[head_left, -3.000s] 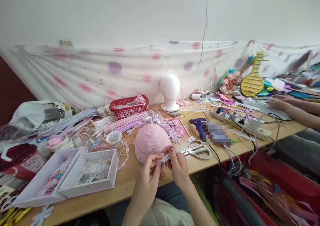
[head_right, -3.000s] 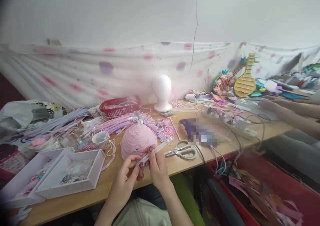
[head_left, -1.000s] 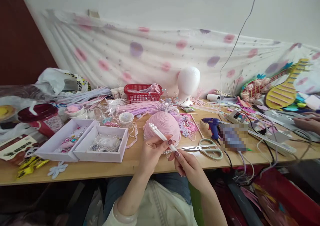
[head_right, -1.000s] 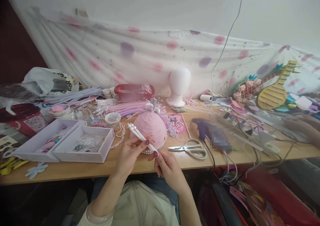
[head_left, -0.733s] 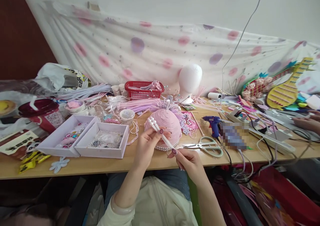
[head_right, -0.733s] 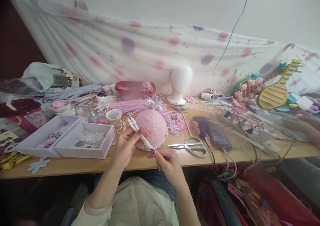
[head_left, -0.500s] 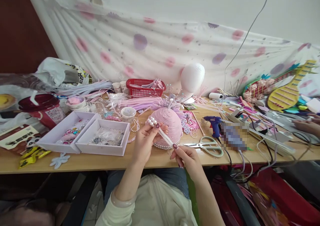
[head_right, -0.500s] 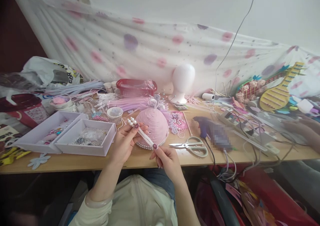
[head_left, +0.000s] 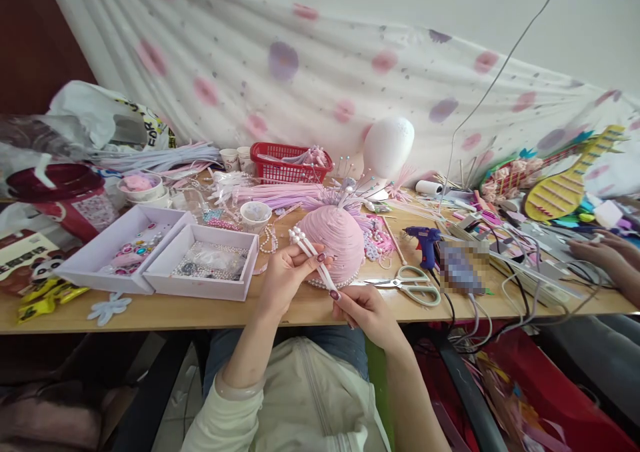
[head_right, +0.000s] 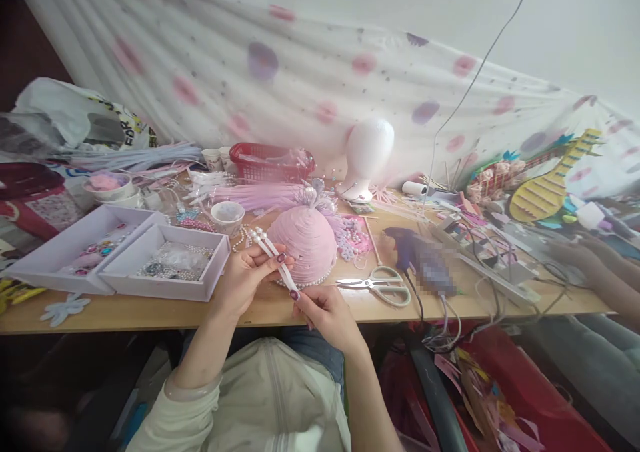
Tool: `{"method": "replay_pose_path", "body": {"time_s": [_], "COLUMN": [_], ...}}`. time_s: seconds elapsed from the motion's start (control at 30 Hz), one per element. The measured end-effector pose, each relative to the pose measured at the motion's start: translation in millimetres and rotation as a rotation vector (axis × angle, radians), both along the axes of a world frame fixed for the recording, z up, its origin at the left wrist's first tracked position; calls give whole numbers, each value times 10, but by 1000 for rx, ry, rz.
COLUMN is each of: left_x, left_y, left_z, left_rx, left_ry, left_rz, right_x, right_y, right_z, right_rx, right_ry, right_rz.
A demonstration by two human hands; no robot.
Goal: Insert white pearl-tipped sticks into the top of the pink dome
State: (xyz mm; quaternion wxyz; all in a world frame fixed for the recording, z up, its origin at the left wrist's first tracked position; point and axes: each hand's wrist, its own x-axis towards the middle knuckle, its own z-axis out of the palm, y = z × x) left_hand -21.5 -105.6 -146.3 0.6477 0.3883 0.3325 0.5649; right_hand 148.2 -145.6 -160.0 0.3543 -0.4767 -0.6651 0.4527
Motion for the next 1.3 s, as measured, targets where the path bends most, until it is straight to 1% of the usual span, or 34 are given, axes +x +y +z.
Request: {"method": "replay_pose_path", "body": {"time_s": [0.1, 0.2, 0.43, 0.6, 0.7, 0.9, 1.0, 1.1, 1.2, 1.3], "left_x": [-52, -76, -91, -109, -106, -69, -16, 38, 64, 65], "left_y": [9, 18, 26, 35, 42, 26, 0, -24, -37, -34], "left_z": [-26, -64, -77, -130, -165, -158, -131, -102, -79, -72], "left_rx": [8, 25, 53, 37, 43, 50, 49, 37, 37, 32], "left_ry": [72, 99, 66, 136, 121, 86, 25, -42, -66, -82], "left_rz": [-36, -73, -52, -60, -48, -27, 47, 124, 134, 121], "right_x": [-11, -29, -55, -76, -79, -89, -127, -160, -165, -154], "right_y": [5, 11, 20, 20, 23, 34, 28, 26, 38, 49], "right_z": [-13, -40, -78, -45, -48, -80, -65, -59, -71, -80], "right_rx": [12, 45, 123, 86, 66, 100, 105, 19, -95, -94], "right_ry": [41, 29, 118, 166, 185, 211, 257, 378, 478, 484], "right_rz": [-20, -49, -152, -270, -314, -301, -298, -323, -312, -250]}}
